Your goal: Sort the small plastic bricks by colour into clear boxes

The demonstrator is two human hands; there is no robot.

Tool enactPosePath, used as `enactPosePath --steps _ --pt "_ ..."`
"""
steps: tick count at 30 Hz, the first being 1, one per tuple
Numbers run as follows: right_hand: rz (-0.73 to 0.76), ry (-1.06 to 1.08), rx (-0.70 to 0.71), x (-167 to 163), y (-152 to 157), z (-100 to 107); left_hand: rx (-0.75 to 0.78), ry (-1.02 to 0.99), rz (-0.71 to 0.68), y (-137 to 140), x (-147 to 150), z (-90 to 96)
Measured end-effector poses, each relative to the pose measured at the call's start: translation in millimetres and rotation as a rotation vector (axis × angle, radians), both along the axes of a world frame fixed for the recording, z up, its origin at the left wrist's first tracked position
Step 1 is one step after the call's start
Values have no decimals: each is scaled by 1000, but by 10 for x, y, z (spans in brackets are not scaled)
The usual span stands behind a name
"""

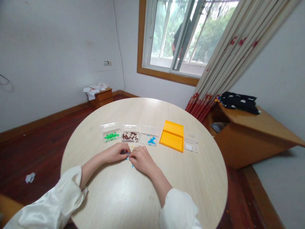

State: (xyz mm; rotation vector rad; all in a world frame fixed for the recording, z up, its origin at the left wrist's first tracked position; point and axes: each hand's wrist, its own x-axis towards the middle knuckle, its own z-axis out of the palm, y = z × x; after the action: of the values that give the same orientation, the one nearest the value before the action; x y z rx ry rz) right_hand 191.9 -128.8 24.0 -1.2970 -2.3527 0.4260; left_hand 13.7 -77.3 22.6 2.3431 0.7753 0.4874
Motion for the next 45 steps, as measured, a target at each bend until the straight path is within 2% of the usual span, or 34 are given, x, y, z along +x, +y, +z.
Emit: enactPosePath --steps 23,33,45 --pt "-15 -19 50 35 9 -18 -9 -13 15 -13 12 11" --pt "-90 -33 56 24 34 -58 -9 -15 26 -17 17 11" --pt "-91 -29 58 24 41 -55 -16 -25 20 -27 13 12"
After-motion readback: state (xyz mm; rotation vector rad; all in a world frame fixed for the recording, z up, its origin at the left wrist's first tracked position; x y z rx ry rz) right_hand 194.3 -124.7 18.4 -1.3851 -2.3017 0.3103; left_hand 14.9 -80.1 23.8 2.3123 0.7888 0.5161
